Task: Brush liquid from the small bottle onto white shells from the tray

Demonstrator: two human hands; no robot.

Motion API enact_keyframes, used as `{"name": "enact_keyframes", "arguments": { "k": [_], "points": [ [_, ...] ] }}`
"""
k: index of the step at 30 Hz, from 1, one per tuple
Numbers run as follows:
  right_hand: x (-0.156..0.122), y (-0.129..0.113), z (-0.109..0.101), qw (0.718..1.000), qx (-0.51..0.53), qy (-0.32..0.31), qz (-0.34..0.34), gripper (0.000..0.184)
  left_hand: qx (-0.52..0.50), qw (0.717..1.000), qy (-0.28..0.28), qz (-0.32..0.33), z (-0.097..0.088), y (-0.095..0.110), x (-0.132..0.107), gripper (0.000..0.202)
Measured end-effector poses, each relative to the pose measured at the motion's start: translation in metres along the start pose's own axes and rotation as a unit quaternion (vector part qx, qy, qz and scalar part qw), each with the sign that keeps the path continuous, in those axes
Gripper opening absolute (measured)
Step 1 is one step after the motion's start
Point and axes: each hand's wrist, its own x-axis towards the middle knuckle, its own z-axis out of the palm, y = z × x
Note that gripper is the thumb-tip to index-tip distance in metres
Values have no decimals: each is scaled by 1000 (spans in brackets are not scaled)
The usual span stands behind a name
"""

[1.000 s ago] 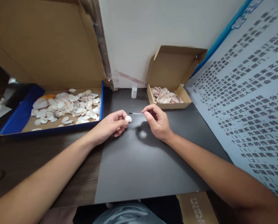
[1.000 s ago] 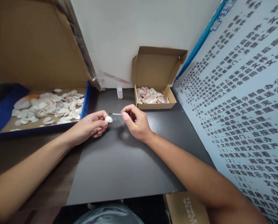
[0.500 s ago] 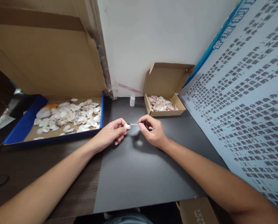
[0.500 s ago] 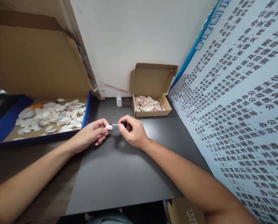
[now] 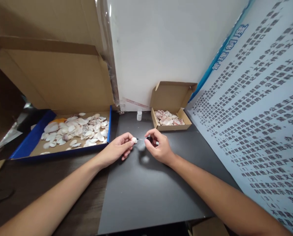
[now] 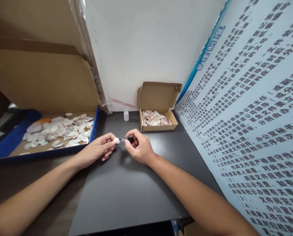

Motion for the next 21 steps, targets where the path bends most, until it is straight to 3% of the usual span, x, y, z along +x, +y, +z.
{"name": "enact_keyframes", "arguments": {
  "k": [3, 7, 21],
  "points": [
    [0, 1, 0, 1000, 2, 17, -1, 6, -20, 1000, 5, -5, -1, -1, 0, 35],
    [0, 1, 1, 1000, 3, -12, -2, 8, -34, 999, 1, -5, -2, -2, 0, 36],
    [0, 2, -1, 1000, 6, -22, -16, 7, -73, 997, 2, -6, -4, -3, 0, 34]
  ]
}}
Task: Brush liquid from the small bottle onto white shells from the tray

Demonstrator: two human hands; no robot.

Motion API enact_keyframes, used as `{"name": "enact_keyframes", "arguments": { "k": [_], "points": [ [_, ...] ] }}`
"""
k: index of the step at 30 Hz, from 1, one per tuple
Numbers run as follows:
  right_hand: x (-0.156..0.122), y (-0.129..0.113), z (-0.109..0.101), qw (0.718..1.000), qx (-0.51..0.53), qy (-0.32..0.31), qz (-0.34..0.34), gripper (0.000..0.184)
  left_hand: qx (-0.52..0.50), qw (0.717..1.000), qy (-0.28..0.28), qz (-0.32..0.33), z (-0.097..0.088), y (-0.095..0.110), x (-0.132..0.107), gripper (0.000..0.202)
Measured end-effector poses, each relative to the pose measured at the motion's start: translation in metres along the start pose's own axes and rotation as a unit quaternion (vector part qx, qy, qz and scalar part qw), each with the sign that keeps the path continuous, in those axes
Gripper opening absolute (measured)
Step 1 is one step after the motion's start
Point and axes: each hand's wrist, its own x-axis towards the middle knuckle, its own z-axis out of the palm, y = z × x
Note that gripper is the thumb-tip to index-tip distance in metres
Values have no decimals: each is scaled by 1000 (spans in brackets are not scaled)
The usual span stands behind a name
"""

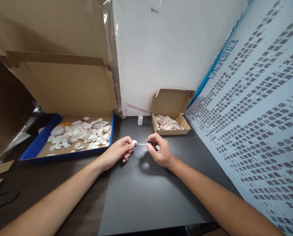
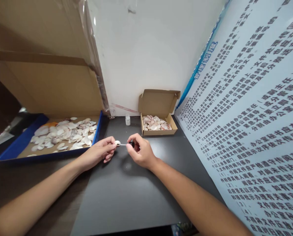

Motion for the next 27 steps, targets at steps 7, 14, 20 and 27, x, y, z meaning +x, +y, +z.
{"name": "enact_keyframes", "arguments": {
  "k": [7, 14, 20, 27],
  "points": [
    [0, 0, 1, 1000, -13, 5, 3, 7, 0, 1000, 3, -6, 1, 2, -1, 34],
    [-1, -1, 0, 1000, -13, 1, 0, 8, -20, 1000, 5, -10, 1, 2, -2, 32],
    [-1, -1, 0, 999, -38, -2, -6, 7, -35, 999, 6, -10, 1, 3, -2, 30],
    [0, 0, 0, 999, -43, -21, -6, 8, -43, 999, 4, -8, 1, 4, -3, 31]
  ]
}}
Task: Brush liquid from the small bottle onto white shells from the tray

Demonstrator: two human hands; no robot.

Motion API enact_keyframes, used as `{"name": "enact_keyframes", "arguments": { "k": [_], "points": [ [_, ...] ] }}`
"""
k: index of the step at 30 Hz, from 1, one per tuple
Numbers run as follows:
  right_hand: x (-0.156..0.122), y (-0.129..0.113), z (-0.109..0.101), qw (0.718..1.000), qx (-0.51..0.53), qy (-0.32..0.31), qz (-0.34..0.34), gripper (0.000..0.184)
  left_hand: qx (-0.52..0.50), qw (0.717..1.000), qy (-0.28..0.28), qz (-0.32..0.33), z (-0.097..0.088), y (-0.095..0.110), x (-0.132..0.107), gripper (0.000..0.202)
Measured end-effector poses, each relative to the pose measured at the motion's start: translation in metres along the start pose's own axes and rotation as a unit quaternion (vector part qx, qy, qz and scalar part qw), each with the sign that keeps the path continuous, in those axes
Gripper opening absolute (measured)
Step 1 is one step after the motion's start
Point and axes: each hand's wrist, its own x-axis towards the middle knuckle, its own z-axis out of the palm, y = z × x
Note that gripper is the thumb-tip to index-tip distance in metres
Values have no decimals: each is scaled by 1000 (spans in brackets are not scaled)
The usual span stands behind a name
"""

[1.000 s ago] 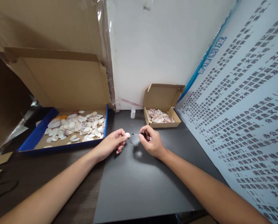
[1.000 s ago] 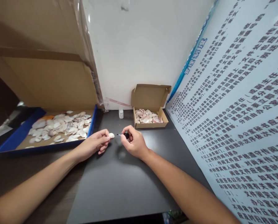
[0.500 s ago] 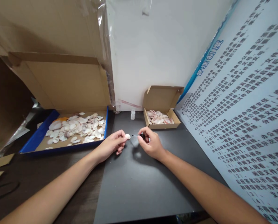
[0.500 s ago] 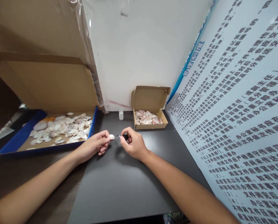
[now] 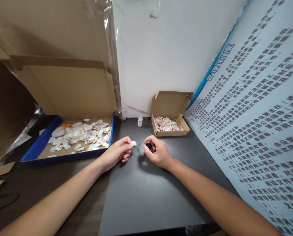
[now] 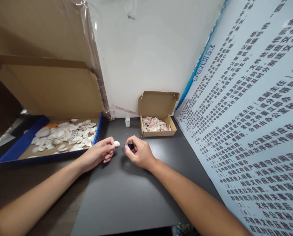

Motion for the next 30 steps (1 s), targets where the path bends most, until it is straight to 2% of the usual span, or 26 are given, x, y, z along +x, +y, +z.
{"name": "enact_keyframes", "arguments": {
  "k": [19, 30],
  "points": [
    [1, -2, -2, 1000, -7, 5, -3, 10, 7, 1000, -2, -2, 0, 0, 0, 32],
    [1, 0, -1, 1000, -15, -4, 25, 12, 16, 1000, -2, 5, 1, 0, 0, 32]
  ]
}}
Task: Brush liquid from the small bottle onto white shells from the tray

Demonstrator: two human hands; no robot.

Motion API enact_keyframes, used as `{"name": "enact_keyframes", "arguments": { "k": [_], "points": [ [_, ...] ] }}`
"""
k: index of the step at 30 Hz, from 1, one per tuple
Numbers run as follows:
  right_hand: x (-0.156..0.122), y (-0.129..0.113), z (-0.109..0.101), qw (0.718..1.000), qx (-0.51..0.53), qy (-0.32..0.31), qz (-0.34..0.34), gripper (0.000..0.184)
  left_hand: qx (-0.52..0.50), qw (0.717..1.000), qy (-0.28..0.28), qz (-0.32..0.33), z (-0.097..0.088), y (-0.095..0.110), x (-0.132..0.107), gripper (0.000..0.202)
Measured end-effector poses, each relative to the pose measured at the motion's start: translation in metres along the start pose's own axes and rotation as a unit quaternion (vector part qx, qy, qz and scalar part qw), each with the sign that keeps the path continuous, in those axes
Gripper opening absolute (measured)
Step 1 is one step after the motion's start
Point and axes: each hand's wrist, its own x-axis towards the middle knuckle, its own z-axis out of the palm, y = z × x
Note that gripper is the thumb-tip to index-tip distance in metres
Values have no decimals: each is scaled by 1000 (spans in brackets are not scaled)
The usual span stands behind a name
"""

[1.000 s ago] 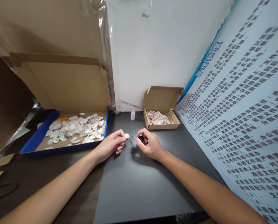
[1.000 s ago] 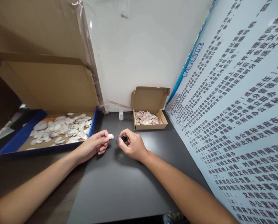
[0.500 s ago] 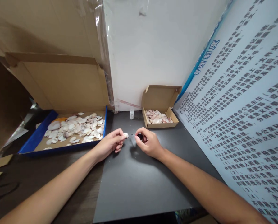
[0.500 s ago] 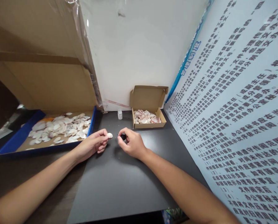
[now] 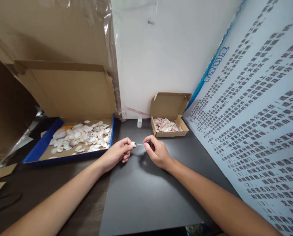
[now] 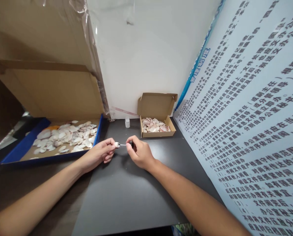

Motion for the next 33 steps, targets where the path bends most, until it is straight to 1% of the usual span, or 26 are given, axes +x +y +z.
{"name": "enact_keyframes", "arguments": {
  "k": [3, 5, 7, 9, 11, 14, 16, 18, 20, 22, 24, 25, 27, 29, 31, 33],
  "points": [
    [2, 2, 0, 1000, 9, 11, 0, 14, 4, 1000, 6, -3, 1, 1, 0, 32],
    [3, 3, -1, 1000, 13, -3, -9, 15, 3, 1000, 6, 0, 2, 1, 0, 32],
    [3, 3, -1, 1000, 1, -12, -3, 13, 3, 1000, 8, 4, 2, 1, 0, 31],
    [2, 2, -1, 1000, -9, -2, 9, 11, 6, 1000, 11, 3, 2, 1, 0, 31],
    [2, 2, -1, 1000, 2, 5, 4, 11, 6, 1000, 11, 0, 2, 0, 0, 31],
    [2, 2, -2, 1000, 8, -15, -8, 14, 2, 1000, 9, -1, 1, 0, 0, 30],
    [2, 4, -2, 1000, -13, -20, 6, 14, 4, 1000, 7, -3, 1, 0, 0, 30],
    [3, 5, -2, 1000, -17, -8, 18, 15, 7, 1000, 2, -3, 0, 0, 1, 30],
    [4, 5, -2, 1000, 11, 0, 15, 19, 10, 1000, -4, 0, 0, -1, 1, 31],
    [3, 6, -1, 999, 41, -15, 9, 20, 11, 1000, -11, 4, -1, -1, 1, 31],
    [3, 7, 0, 998, 47, -33, 12, 18, 10, 1000, -15, 8, -1, -1, 1, 32],
    [3, 7, 1, 998, 43, -32, 17, 17, 10, 1000, -16, 9, -1, -1, 0, 33],
    [4, 9, 2, 998, 48, -11, 33, 16, 13, 1000, -17, 9, 0, 0, 0, 33],
    [4, 10, 2, 996, 75, 10, 42, 17, 18, 1000, -19, 7, 0, 0, -1, 33],
    [4, 10, 1, 995, 96, -3, 34, 18, 15, 1000, -17, 8, 0, -1, -1, 33],
    [4, 8, 0, 996, 84, -22, 20, 16, 7, 1000, -13, 13, -1, -2, 0, 32]
  ]
}}
